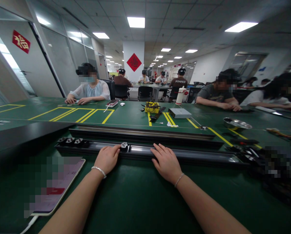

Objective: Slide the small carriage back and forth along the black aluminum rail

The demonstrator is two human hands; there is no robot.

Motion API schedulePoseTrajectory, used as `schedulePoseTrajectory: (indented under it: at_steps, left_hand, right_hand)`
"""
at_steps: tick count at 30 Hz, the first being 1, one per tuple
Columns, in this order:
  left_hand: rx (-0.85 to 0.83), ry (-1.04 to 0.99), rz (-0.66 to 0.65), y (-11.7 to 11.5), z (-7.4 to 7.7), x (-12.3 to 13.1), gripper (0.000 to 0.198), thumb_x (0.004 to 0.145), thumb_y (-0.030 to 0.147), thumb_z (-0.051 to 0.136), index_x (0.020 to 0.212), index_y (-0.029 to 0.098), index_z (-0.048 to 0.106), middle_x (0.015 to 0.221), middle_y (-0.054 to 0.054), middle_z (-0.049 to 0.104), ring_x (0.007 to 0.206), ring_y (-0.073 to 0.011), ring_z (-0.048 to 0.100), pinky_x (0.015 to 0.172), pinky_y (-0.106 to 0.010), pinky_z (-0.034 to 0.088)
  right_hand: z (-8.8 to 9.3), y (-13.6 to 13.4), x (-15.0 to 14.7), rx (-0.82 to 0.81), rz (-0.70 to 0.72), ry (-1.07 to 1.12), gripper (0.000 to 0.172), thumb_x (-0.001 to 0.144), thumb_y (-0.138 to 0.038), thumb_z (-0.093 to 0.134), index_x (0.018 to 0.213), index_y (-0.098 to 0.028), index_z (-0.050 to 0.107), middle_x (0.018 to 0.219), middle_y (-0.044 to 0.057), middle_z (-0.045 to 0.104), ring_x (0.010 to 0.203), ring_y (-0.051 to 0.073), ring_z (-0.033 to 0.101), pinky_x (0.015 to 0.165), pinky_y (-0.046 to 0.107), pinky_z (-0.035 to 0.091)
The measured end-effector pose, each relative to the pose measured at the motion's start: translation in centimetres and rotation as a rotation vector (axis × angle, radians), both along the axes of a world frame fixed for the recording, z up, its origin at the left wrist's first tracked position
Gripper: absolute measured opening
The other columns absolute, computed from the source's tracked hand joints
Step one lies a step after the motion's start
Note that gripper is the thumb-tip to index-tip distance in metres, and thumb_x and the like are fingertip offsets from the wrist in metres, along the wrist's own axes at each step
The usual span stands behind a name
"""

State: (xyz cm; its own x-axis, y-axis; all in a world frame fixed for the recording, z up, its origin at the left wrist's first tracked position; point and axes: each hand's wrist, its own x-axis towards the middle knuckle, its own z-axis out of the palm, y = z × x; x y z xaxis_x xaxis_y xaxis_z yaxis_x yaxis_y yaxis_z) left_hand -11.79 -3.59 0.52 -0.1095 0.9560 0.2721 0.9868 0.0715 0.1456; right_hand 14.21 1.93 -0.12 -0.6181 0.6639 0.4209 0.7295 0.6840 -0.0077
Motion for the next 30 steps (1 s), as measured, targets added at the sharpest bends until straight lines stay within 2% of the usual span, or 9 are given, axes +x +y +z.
schedulePoseTrajectory:
  at_steps: [14,30]
  left_hand:
    - [-0.010,0.019,0.030,-0.01,0.06,0.20,0.037,0.085,0.031,0.026,0.108,0.024,0.054,0.083,-0.003,0.066,0.082,-0.0168,0.057,0.083,-0.032,0.035]
    - [-0.022,-0.027,0.028,-0.12,0.21,0.38,0.037,0.086,0.036,0.026,0.109,0.027,0.054,0.090,-0.002,0.066,0.084,-0.0163,0.056,0.083,-0.032,0.033]
  right_hand:
    - [0.00,-0.02,0.02,-0.003,-0.004,0.001,0.038,0.082,-0.032,0.042,0.119,-0.025,0.048,0.132,0.003,0.040,0.120,0.022,0.034,0.095,0.038,0.027]
    - [0.16,-0.11,0.02,-0.003,0.001,-0.002,0.038,0.082,-0.031,0.041,0.119,-0.024,0.048,0.132,0.004,0.041,0.120,0.022,0.034,0.094,0.039,0.028]
